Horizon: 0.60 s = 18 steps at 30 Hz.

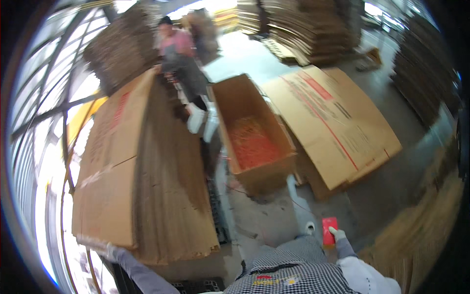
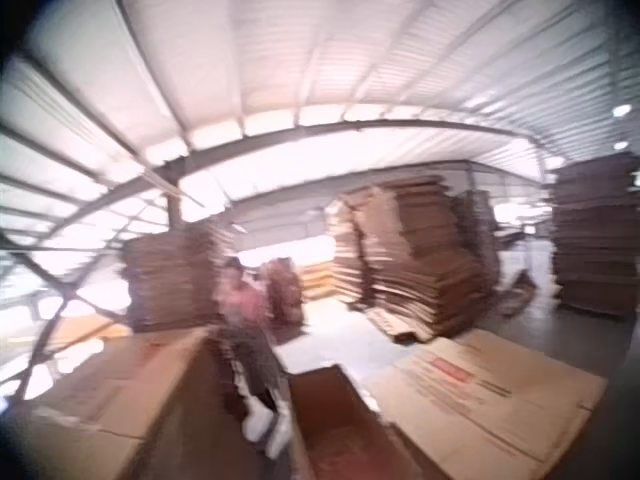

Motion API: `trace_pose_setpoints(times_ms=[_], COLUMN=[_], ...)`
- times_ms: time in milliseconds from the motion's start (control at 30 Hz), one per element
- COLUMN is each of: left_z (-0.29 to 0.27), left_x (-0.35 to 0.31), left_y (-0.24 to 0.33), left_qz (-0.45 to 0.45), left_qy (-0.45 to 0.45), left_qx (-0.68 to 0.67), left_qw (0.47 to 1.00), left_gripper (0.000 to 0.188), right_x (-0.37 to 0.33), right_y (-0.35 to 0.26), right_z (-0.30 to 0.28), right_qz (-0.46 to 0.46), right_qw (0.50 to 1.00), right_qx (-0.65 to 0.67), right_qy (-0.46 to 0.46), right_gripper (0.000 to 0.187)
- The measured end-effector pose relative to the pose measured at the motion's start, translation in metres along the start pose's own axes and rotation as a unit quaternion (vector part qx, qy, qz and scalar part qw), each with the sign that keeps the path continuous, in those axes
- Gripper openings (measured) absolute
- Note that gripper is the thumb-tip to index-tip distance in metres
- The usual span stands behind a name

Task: Applying adhesive tape to flatten and prepare large cardboard boxes for shipment in a manufacturing facility.

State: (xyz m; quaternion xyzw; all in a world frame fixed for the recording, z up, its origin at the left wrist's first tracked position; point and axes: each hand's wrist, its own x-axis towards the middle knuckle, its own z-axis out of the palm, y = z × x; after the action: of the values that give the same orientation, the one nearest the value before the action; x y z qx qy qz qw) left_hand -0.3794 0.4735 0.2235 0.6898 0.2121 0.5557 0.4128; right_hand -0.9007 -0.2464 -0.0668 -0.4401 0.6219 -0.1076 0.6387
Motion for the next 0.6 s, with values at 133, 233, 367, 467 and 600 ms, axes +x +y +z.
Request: trace_pose_setpoints(times_ms=[133, 233, 367, 467, 600], left_z=[-0.024, 0.023, 0.058, 0.061, 0.061], left_x=[-0.136, -0.310, -0.566, -0.775, -0.955], left_y=[0.173, 0.152, 0.154, 0.181, 0.127], left_qz=[0.314, 0.178, -0.088, -0.380, -0.518], left_qy=[0.002, -0.248, -0.594, -0.740, -0.742], left_qx=[0.297, 0.160, 0.000, 0.119, 0.123], left_qw=[0.902, 0.939, 0.800, 0.543, 0.408], left_gripper=[0.059, 0.059, 0.047, 0.044, 0.035], right_x=[0.059, 0.089, 0.126, 0.135, 0.115], right_y=[0.022, 0.016, -0.021, -0.028, -0.031], right_z=[-0.040, -0.069, -0.103, -0.163, -0.195], right_qz=[0.119, 0.120, 0.126, 0.112, 0.064], right_qw=[0.991, 0.990, 0.990, 0.989, 0.974], right_qx=[0.023, 0.050, 0.051, 0.043, 0.178], right_qy=[0.048, 0.062, 0.042, 0.084, 0.124], right_gripper=[0.046, 0.048, 0.047, 0.044, 0.042])
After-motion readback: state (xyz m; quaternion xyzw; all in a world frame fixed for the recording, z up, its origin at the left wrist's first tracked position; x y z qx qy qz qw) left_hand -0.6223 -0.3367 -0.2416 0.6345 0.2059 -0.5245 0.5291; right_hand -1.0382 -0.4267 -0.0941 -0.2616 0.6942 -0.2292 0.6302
